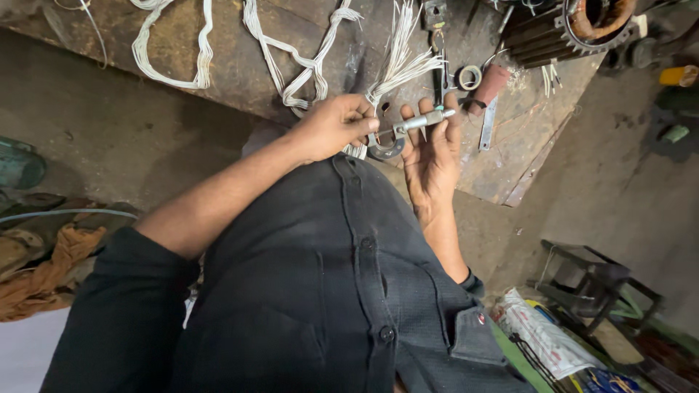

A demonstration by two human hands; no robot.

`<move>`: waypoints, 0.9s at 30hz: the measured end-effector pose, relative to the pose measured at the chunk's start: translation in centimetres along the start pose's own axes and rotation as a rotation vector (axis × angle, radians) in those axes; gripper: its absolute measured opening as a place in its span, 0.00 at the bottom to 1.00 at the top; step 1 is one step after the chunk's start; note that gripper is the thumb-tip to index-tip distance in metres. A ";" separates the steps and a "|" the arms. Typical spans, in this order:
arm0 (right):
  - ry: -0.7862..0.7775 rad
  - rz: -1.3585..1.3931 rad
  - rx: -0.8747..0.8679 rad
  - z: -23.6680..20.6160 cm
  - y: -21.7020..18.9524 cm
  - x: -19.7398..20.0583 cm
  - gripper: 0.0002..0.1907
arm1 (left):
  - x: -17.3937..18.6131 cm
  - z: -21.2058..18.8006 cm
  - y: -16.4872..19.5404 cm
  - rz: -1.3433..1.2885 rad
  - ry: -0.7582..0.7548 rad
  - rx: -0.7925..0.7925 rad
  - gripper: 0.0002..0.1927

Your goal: The person winds white insulated wire around a cylindrical metal core mounted on a wooden jig. They repeatedly pull wire from a spool, wrap it around the core, and trim excess with pliers. The person then gathers the wound wire bundles and uses a metal tool to press or align them.

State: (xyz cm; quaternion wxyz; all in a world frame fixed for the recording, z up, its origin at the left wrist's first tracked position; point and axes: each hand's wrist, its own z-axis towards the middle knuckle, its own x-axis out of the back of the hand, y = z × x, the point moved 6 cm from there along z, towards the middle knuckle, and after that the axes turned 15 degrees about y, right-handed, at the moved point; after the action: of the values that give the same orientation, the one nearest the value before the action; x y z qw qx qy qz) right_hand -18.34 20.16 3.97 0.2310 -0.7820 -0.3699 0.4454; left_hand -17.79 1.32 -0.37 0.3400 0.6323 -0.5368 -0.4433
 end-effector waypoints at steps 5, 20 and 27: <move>0.035 -0.031 0.057 -0.4 -0.1 0.2 0.28 | -0.1 -0.1 -0.1 -0.008 -0.003 0.013 0.08; -0.054 0.136 -0.131 0.3 0.5 0.0 0.31 | -0.1 -0.5 0.3 -0.001 -0.003 0.026 0.07; -0.130 -0.016 0.080 -1.3 -0.8 -0.7 0.29 | -0.1 -0.7 0.6 0.025 -0.023 -0.022 0.06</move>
State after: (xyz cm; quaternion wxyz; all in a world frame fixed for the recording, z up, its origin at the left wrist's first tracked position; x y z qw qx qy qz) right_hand -17.73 20.05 5.49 0.2412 -0.7385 -0.3721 0.5079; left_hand -17.39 1.22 0.47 0.3462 0.6166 -0.5437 -0.4521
